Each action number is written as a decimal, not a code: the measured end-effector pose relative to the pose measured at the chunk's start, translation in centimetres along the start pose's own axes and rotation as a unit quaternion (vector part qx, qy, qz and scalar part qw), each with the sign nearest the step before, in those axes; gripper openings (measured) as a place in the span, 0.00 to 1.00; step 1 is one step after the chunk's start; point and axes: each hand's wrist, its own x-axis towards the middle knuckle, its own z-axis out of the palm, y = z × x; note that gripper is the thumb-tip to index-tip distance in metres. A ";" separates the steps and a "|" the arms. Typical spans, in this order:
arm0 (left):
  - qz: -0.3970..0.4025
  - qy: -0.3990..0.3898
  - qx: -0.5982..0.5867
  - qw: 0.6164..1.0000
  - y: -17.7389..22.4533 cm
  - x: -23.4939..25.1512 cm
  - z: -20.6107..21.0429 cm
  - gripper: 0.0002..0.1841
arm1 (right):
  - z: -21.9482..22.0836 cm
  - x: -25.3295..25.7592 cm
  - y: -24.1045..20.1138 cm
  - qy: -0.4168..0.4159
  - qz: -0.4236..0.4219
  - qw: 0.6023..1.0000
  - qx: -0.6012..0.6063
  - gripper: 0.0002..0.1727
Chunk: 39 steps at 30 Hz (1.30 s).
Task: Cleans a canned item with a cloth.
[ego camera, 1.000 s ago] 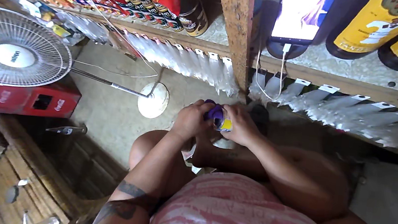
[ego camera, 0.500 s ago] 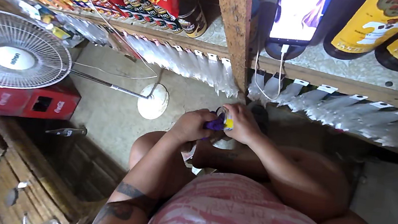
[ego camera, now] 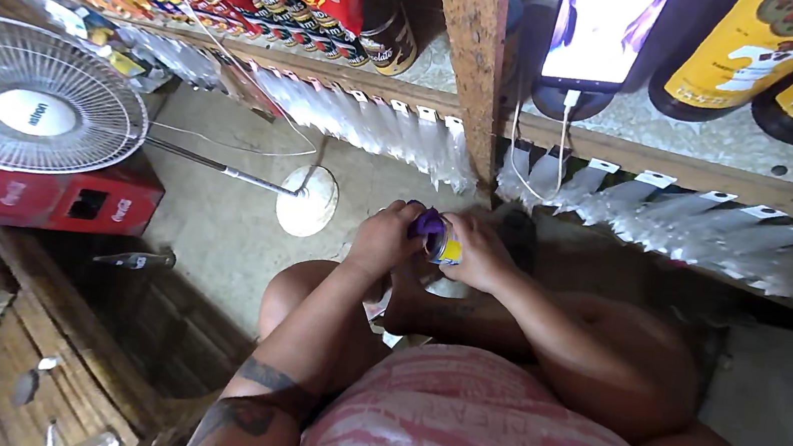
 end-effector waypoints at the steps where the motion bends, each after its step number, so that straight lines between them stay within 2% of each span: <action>1: -0.009 -0.005 0.006 1.000 0.0 0.1 0.0 0.23 | -0.1 -0.1 -0.1 0.007 0.005 1.000 0.007 0.48; 7: -0.011 -0.031 0.021 0.999 0.0 0.3 0.2 0.23 | -0.5 -0.1 0.0 0.044 0.041 0.998 0.034 0.48; 15: 0.117 -0.028 -0.098 0.988 -1.4 0.0 1.0 0.23 | -0.3 0.4 0.6 0.050 0.054 0.997 0.027 0.50; 18: 0.143 0.009 -0.195 0.970 -2.2 0.1 1.7 0.22 | -0.1 0.4 0.2 0.016 0.043 0.999 0.020 0.48; 21: 0.139 0.069 -0.276 0.949 -2.3 0.2 2.0 0.22 | -0.3 -0.1 -0.6 -0.016 0.025 0.999 0.017 0.42; 23: 0.131 0.115 -0.293 0.940 -2.3 0.2 2.0 0.26 | -0.2 -0.2 -0.8 -0.020 0.017 1.000 0.017 0.43; 25: 0.136 0.155 -0.293 0.934 -2.5 0.3 2.0 0.31 | -0.2 -0.2 -0.8 -0.020 0.020 0.999 0.016 0.46; 28: 0.121 0.155 -0.218 0.956 -2.2 0.2 1.9 0.41 | -0.4 -0.1 -0.7 -0.017 0.033 0.999 0.017 0.45; 30: 0.095 0.106 -0.161 0.977 -1.6 0.1 1.6 0.38 | -0.5 -0.1 -0.6 -0.004 0.037 0.999 0.029 0.43; 32: 0.089 0.066 -0.133 0.985 -1.7 0.3 1.4 0.34 | -0.5 -0.1 -0.4 0.009 0.043 0.998 0.045 0.45; 35: 0.105 0.051 -0.117 0.986 -2.0 0.5 1.2 0.30 | -0.4 -0.1 -0.1 0.018 0.054 0.997 0.061 0.49; 39: 0.134 0.038 -0.128 0.982 -2.4 0.8 1.4 0.29 | -0.3 0.1 -0.1 0.021 0.066 0.995 0.072 0.50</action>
